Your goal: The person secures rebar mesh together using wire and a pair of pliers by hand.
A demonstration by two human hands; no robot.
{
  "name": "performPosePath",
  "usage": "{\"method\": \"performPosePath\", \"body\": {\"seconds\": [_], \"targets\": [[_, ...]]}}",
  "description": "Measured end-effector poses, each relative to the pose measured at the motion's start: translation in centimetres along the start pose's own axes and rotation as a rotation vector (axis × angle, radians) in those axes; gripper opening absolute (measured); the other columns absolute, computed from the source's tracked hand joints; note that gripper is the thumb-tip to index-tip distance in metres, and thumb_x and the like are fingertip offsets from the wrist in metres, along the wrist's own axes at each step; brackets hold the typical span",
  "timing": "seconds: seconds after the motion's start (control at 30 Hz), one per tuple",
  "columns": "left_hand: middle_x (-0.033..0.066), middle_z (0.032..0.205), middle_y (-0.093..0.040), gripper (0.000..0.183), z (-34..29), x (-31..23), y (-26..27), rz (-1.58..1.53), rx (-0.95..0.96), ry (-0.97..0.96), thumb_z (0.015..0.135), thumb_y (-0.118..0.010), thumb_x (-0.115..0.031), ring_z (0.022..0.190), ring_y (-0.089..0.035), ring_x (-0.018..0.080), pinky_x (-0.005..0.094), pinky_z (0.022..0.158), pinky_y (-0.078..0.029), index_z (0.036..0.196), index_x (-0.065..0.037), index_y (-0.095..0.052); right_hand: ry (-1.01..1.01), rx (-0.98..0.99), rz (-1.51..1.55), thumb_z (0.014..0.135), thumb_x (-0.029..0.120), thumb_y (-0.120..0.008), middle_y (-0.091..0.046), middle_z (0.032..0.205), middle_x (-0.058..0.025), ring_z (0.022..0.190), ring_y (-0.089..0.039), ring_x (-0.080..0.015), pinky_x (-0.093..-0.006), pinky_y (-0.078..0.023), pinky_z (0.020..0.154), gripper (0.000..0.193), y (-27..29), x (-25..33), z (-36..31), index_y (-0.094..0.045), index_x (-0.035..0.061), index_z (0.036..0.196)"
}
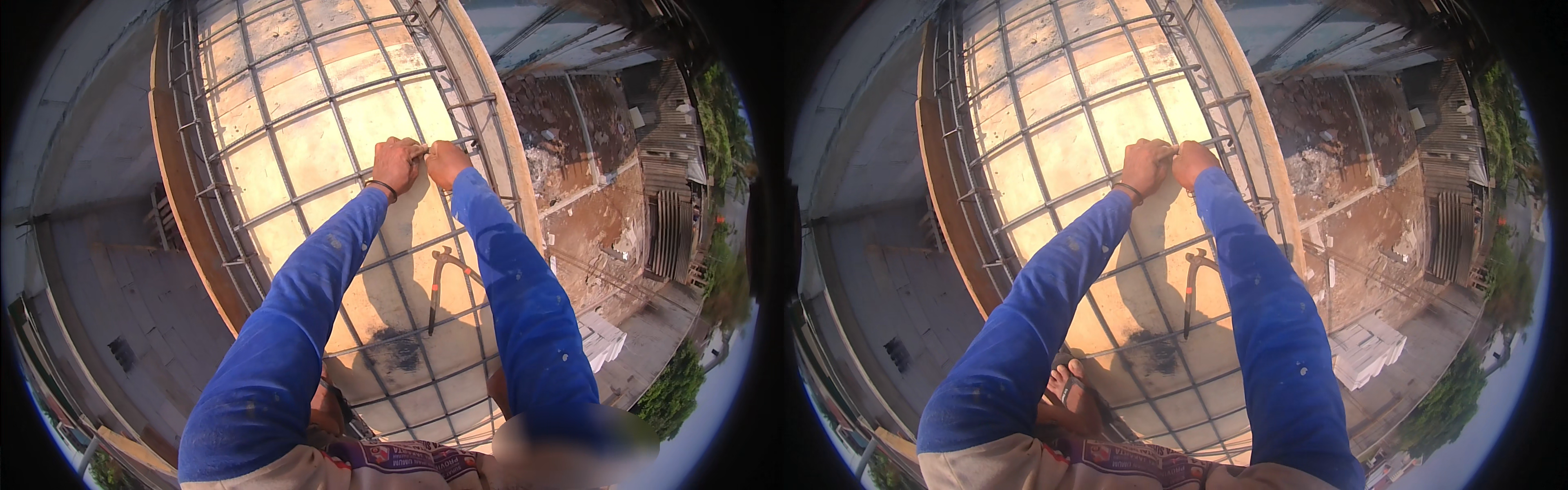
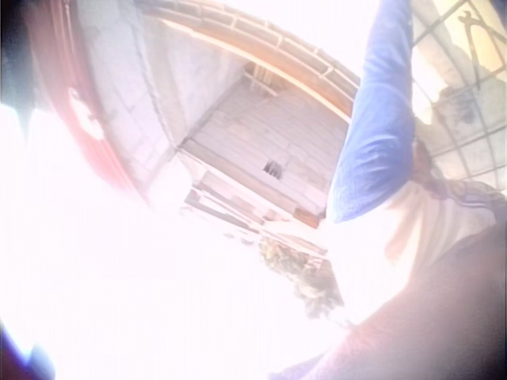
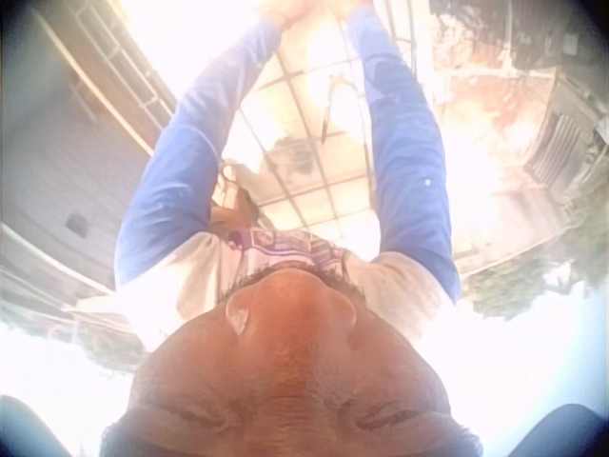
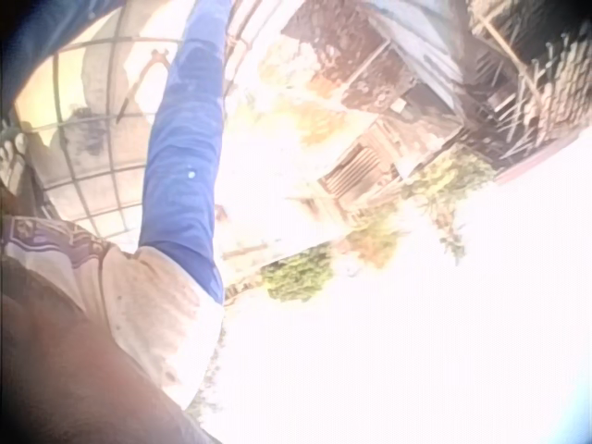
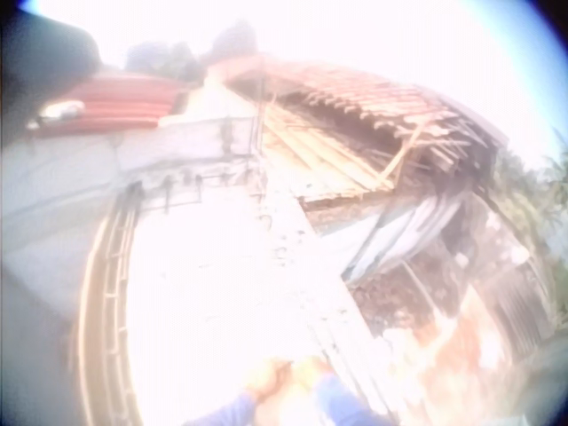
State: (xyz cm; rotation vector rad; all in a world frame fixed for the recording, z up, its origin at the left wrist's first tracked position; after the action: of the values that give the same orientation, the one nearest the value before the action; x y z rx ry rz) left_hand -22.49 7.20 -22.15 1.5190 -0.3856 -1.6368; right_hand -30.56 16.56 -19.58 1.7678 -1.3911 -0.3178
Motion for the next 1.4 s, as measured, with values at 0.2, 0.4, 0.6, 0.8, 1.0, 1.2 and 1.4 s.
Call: {"method": "performPosePath", "body": {"seconds": [0.2,0.4,0.6,0.8,1.0,1.2,1.4], "targets": [[0.0012,0.092,-0.072,0.019,0.4,0.2,0.1,-0.001,0.058,0.03,0.079,-0.07,-0.02,0.086,-0.064,0.0274,0.0424,0.075,-0.046,0.096,-0.018,-0.077,0.155,0.053,-0.207,0.089,0.016,-0.057,-0.069,0.114,-0.0206,0.108,-0.065,-0.0364,-0.0454,-0.051,0.094,0.032,0.9,1.3,-0.2,-0.068,0.0128,0.118],[0.0031,0.089,-0.072,0.018,1.0,-0.4,-0.1,0.048,0.058,0.181,0.081,-0.07,-0.03,0.084,-0.063,0.0277,0.0429,0.075,-0.043,0.09,-0.018,-0.078,0.307,-0.051,-0.34,0.089,0.016,-0.059,-0.07,0.101,-0.0204,0.1,-0.066,-0.0382,-0.0488,-0.052,0.088,0.017,2.8,2.2,0.9,-0.066,0.0075,0.103],[0.004,0.084,-0.071,0.02,0.8,-0.1,0.3,-0.045,-0.01,0.243,0.084,-0.069,-0.033,0.084,-0.064,0.0269,0.043,0.077,-0.041,0.086,-0.016,-0.079,0.357,-0.27,-0.235,0.092,0.017,-0.061,-0.069,0.095,-0.0214,0.093,-0.067,-0.0401,-0.0515,-0.052,0.079,0.014,3.1,2.0,1.1,-0.061,0.0036,0.096],[0.0039,0.085,-0.072,0.019,0.6,0.1,0.1,-0.036,0.004,0.262,0.083,-0.07,-0.031,0.085,-0.064,0.0261,0.0425,0.08,-0.04,0.086,-0.015,-0.078,0.03,-0.246,-0.139,0.094,0.022,-0.062,-0.07,0.1,-0.0228,0.098,-0.067,-0.0408,-0.05,-0.053,0.082,0.018,1.9,0.3,1.0,-0.065,0.0045,0.099],[0.0035,0.086,-0.071,0.018,0.9,-0.1,-0.1,-0.07,-0.024,0.222,0.083,-0.07,-0.031,0.085,-0.064,0.0258,0.0419,0.08,-0.04,0.085,-0.014,-0.077,-0.21,-0.102,0.044,0.092,0.019,-0.059,-0.072,0.091,-0.0196,0.087,-0.071,-0.0318,-0.0452,-0.056,0.071,0.022,-0.3,-2.6,2.0,-0.066,-0.0013,0.096],[0.0018,0.086,-0.07,0.016,0.9,-0.3,-0.7,-0.008,-0.001,0.222,0.085,-0.07,-0.031,0.085,-0.064,0.0256,0.0417,0.08,-0.04,0.088,-0.017,-0.078,-0.229,0.005,0.451,0.095,0.02,-0.056,-0.069,0.083,-0.0178,0.073,-0.067,-0.0293,-0.0436,-0.053,0.064,0.024,0.6,-4.0,-0.7,-0.065,-0.0024,0.094],[0.0025,0.089,-0.069,0.02,0.6,0.6,-1.1,0.014,0.068,0.243,0.09,-0.068,-0.034,0.087,-0.06,0.0245,0.042,0.084,-0.038,0.092,-0.016,-0.076,0.126,-0.696,0.134,0.096,0.033,-0.061,-0.061,0.098,-0.0209,0.101,-0.06,-0.0389,-0.0477,-0.046,0.088,0.035,-2.9,-6.5,-18.6,-0.06,-0.0007,0.104]]}}
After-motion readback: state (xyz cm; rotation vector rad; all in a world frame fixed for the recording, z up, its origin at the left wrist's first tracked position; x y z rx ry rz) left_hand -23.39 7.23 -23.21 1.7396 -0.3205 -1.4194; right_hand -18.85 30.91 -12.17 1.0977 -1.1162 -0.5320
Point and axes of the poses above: each hand's wrist, its own z-axis towards the middle knuckle, its own y-axis out of the back of the hand, x = y × z, the point moved 6 cm from there along z, towards the middle knuckle
